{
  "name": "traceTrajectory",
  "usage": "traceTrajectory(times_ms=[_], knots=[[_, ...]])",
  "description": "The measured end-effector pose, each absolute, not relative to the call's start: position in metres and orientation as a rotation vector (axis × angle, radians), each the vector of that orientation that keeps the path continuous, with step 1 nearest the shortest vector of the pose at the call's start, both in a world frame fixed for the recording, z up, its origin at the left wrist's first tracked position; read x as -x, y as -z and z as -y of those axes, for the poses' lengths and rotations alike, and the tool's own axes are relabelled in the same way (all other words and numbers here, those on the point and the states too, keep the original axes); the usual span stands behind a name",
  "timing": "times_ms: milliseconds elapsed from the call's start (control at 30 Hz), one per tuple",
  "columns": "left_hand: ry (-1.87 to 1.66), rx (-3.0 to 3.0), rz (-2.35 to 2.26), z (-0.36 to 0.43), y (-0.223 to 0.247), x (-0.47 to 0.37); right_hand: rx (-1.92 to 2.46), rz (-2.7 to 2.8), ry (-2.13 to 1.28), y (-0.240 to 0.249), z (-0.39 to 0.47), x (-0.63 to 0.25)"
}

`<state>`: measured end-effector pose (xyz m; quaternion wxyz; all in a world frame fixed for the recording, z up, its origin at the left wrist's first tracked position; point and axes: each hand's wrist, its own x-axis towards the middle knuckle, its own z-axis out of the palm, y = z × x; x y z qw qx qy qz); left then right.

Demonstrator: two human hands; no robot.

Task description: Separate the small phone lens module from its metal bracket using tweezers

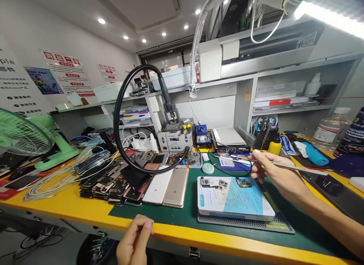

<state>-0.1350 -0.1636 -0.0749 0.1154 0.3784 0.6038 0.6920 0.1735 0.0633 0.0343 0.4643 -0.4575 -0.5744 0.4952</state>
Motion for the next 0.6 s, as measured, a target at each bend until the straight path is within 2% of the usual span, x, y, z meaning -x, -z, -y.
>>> traceTrajectory(times_ms=[300, 600], knots=[[-1.87, -1.222, -1.729, 0.17, 0.103, 0.176, 1.045, 1.517, -1.279, -0.039, -0.06, -0.18], [-1.854, -1.236, -1.644, 0.172, 0.106, 0.184, 0.952, 1.545, -1.281, -0.032, -0.069, -0.183]])
